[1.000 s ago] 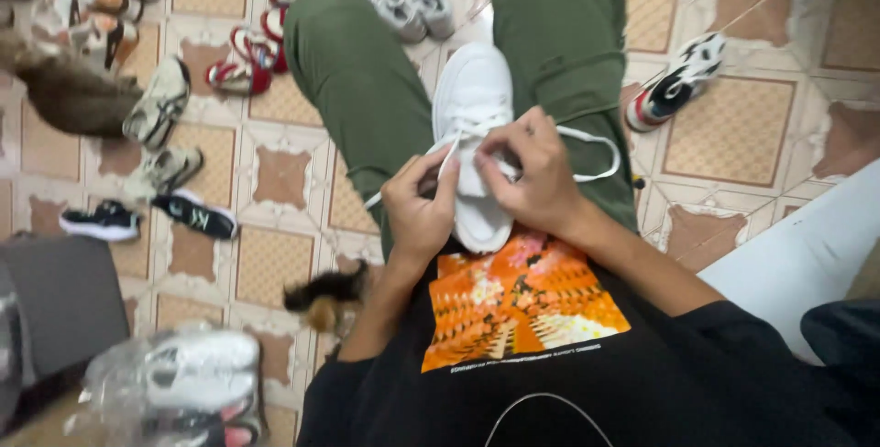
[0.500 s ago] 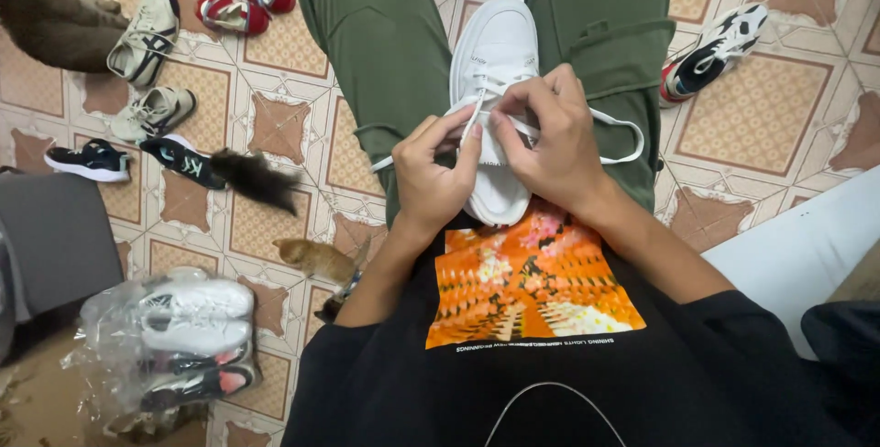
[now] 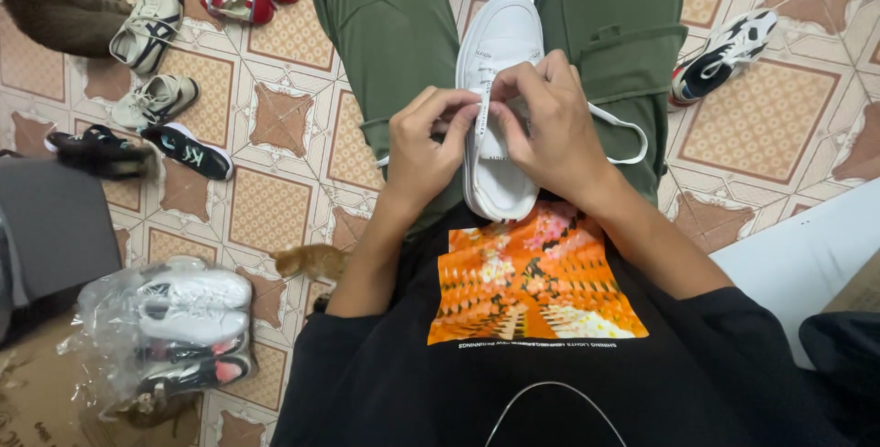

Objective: A person is sitting on the floor and lacing a white sneaker, threading the laces through the eyelets one by one.

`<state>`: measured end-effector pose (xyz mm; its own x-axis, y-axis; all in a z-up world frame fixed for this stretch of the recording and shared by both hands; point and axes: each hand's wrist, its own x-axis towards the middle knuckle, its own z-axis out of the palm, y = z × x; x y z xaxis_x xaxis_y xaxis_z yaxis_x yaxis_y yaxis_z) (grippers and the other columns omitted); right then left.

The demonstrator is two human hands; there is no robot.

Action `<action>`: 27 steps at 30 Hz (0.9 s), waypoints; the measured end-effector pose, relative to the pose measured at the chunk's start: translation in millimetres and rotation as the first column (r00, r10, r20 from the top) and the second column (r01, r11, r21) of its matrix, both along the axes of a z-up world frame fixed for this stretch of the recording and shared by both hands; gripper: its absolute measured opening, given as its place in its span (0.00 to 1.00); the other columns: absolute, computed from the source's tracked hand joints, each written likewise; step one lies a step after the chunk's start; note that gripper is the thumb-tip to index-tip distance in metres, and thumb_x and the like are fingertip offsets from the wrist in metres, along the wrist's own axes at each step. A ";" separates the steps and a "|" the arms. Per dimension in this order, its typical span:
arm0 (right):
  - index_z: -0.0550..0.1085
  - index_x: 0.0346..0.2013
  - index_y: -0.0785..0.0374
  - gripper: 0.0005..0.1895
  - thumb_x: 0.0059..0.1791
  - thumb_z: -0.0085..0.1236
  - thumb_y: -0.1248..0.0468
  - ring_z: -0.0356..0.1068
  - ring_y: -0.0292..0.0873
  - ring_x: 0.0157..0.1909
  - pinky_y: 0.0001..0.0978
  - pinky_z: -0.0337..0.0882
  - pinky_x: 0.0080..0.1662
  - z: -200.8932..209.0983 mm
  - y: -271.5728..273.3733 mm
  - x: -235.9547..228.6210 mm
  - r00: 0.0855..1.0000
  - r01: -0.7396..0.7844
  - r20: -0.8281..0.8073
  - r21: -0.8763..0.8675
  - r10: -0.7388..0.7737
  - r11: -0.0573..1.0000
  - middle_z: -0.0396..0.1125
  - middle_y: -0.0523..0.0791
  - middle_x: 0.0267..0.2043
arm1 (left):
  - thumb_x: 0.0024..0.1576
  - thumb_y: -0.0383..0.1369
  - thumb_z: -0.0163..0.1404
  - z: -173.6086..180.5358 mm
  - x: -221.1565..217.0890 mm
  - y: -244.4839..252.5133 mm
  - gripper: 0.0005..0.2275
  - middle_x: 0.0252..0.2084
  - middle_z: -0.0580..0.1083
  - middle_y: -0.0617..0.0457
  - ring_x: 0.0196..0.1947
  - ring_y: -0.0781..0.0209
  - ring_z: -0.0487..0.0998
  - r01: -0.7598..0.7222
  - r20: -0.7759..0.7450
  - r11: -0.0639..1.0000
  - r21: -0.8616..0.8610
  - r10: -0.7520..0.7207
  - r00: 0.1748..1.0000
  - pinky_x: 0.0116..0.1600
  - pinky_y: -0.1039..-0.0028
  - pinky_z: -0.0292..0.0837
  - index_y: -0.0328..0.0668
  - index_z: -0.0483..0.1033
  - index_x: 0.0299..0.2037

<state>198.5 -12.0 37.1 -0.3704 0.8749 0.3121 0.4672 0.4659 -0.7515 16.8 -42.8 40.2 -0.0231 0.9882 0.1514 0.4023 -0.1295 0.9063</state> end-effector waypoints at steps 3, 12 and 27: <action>0.72 0.42 0.59 0.06 0.53 0.61 0.69 0.61 0.48 0.40 0.39 0.61 0.46 -1.4 4.9 1.8 0.999 -0.001 0.038 -0.010 0.002 1.000 0.72 0.46 0.34 | 0.62 0.28 0.56 -6.1 0.9 4.4 0.03 0.30 0.76 0.51 0.30 0.58 0.82 0.008 0.006 1.000 0.010 -0.008 1.000 0.34 0.76 0.83 0.42 0.82 0.43; 0.71 0.46 0.60 0.09 0.52 0.54 0.73 0.64 0.52 0.43 0.43 0.65 0.48 -8.9 8.6 8.4 0.998 -0.051 0.043 -0.059 0.054 0.997 0.72 0.48 0.34 | 0.64 0.29 0.53 -11.4 4.5 9.7 0.04 0.28 0.78 0.48 0.25 0.59 0.82 0.007 0.002 0.997 0.076 -0.007 1.000 0.29 0.75 0.82 0.39 0.79 0.40; 0.68 0.50 0.59 0.14 0.50 0.53 0.71 0.70 0.58 0.40 0.52 0.72 0.44 16.9 7.0 32.9 0.997 -0.051 0.045 -0.191 0.061 0.980 0.69 0.49 0.31 | 0.60 0.27 0.57 50.1 -38.0 15.3 0.01 0.29 0.80 0.53 0.28 0.52 0.83 0.087 -0.326 0.970 0.229 -0.008 0.945 0.32 0.72 0.80 0.45 0.81 0.38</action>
